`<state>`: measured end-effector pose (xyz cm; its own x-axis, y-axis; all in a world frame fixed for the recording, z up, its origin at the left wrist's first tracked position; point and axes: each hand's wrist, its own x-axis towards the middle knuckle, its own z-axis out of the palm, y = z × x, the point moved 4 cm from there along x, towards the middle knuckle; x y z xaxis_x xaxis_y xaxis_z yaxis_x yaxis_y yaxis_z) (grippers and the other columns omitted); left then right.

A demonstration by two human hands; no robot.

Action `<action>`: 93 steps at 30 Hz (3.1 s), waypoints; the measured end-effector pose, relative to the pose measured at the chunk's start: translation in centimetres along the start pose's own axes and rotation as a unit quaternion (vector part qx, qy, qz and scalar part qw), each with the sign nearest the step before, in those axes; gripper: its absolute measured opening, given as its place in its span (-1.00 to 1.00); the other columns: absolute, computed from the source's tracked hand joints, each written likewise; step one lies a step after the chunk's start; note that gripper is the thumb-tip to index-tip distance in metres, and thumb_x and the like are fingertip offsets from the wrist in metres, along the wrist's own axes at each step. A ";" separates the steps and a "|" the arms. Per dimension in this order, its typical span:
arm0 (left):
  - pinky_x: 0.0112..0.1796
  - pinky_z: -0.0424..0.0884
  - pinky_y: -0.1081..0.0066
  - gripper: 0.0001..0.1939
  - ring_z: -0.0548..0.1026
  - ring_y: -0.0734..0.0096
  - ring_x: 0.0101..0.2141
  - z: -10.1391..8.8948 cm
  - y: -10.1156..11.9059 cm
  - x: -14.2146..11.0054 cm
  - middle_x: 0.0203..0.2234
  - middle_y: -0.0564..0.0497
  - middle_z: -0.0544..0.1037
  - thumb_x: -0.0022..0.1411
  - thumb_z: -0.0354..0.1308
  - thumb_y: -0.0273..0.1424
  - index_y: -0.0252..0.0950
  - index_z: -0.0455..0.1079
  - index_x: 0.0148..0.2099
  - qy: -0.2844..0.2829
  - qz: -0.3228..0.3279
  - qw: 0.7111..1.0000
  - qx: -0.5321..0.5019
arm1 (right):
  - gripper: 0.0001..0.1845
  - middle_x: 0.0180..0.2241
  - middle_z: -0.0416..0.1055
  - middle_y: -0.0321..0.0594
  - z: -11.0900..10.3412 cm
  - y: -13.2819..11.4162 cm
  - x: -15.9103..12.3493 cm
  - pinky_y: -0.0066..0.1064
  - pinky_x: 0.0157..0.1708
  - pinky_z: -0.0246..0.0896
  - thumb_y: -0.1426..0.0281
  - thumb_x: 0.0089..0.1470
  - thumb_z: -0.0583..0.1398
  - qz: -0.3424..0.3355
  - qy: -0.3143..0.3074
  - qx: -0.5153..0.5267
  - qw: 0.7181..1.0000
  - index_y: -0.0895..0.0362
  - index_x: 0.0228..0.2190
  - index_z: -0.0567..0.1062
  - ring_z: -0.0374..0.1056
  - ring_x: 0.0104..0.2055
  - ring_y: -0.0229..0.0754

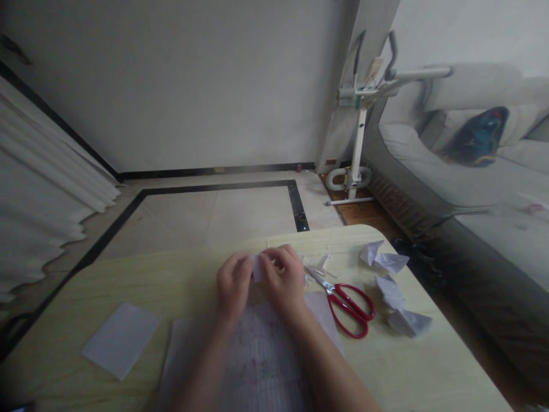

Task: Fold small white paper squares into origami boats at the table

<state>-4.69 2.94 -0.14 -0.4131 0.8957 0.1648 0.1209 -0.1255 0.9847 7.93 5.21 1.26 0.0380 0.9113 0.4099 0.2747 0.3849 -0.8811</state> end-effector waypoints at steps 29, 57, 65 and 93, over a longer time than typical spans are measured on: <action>-0.44 0.34 0.52 -0.85 0.48 0.43 -0.54 -0.3 -0.2 0.0 -0.57 0.05 0.55 0.15 0.09 -0.41 -0.25 0.49 -0.37 0.034 0.038 0.993 0.106 | -0.79 -0.32 0.35 -0.18 0.3 -0.2 -0.5 -0.25 -0.24 0.24 0.56 -0.02 0.16 -0.147 -0.042 -0.101 0.983 0.06 -0.34 0.49 0.30 -0.24 -0.09; -0.42 0.33 0.50 -0.83 0.44 0.45 -0.52 0.0 1.2 -0.1 -0.56 0.02 0.50 0.15 0.05 -0.49 -0.30 0.43 -0.45 0.000 0.153 0.961 0.228 | -0.81 -0.38 0.31 -0.23 -0.1 0.2 -0.7 -0.38 -0.39 0.28 0.53 0.01 0.21 -0.129 -0.036 -0.074 0.988 0.09 -0.30 0.55 0.31 -0.37 -0.21; -0.46 0.38 0.51 -0.84 0.48 0.44 -0.52 -0.8 0.5 0.3 -0.58 0.06 0.51 0.17 0.04 -0.41 -0.29 0.41 -0.40 0.037 0.053 0.992 0.107 | -0.65 -0.33 0.35 -0.20 0.6 -0.2 -0.9 -0.38 -0.36 0.30 0.57 0.04 0.14 -0.175 -0.076 -0.091 0.977 0.02 -0.18 0.57 0.34 -0.32 -0.20; -0.21 0.49 0.38 -0.71 0.57 0.28 -0.22 0.6 -0.1 0.4 -0.26 -0.09 0.63 0.15 0.19 -0.34 -0.33 0.50 -0.08 -0.075 -0.047 0.995 -0.048 | -0.86 -0.42 0.44 -0.22 -0.6 0.7 0.5 -0.37 -0.38 0.24 0.38 0.01 0.22 0.050 -0.012 0.027 0.998 0.15 -0.37 0.55 0.33 -0.40 -0.21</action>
<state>-4.35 3.55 -0.17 -0.2783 0.9581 0.0684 -0.0016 -0.0717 0.9974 8.73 5.88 1.03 0.0396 0.9483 0.3149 0.2177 0.2994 -0.9290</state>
